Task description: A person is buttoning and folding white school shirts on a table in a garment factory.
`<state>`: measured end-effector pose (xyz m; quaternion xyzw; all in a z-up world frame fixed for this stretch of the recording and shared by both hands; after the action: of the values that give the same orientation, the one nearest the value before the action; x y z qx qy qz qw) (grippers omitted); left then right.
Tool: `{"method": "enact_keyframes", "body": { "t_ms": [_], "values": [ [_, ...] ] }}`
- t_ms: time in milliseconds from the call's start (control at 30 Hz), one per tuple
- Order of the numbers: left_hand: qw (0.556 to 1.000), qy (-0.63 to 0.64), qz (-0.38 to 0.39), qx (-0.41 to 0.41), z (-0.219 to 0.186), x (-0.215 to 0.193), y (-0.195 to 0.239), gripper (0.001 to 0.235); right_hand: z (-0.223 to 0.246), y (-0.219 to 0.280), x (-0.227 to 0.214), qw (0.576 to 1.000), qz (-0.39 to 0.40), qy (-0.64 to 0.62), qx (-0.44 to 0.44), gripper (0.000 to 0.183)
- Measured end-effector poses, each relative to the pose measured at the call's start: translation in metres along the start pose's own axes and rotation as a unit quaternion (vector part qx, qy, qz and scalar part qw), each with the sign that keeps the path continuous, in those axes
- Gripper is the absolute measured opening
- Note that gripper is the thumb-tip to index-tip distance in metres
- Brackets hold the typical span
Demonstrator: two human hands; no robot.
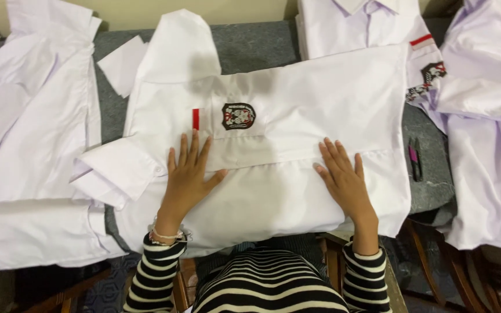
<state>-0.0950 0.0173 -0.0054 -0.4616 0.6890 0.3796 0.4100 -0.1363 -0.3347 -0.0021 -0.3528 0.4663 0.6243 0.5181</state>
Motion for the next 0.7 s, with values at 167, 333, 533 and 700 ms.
{"method": "enact_keyframes", "body": {
  "t_ms": [167,333,533,700],
  "values": [
    [1.000,-0.005,0.010,-0.005,-0.001,-0.001,-0.001,0.087,-0.043,0.011,-0.009,0.997,-0.031,-0.012,0.072,0.063],
    [1.000,0.007,0.000,-0.007,-0.002,-0.001,-0.001,0.086,-0.076,0.013,-0.011,0.989,-0.065,-0.013,0.130,0.068],
    [1.000,0.005,0.006,-0.015,-0.001,0.000,-0.002,0.087,-0.046,0.010,-0.001,0.978,-0.142,0.006,0.155,0.060],
    [1.000,0.011,0.007,-0.017,-0.005,-0.003,-0.001,0.085,0.025,-0.003,0.030,0.985,-0.131,0.020,-0.109,0.045]
  ]
}}
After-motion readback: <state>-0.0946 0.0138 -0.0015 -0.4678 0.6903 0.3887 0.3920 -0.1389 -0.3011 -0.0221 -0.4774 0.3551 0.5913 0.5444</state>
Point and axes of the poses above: each hand's wrist, its own y-axis away from the middle knuckle, its own x-axis out of the palm, z = x × y, the point moved 2 cm from there along -y, towards the middle knuckle, and after that the axes turned 1 degree about z, right-handed, at the moved point
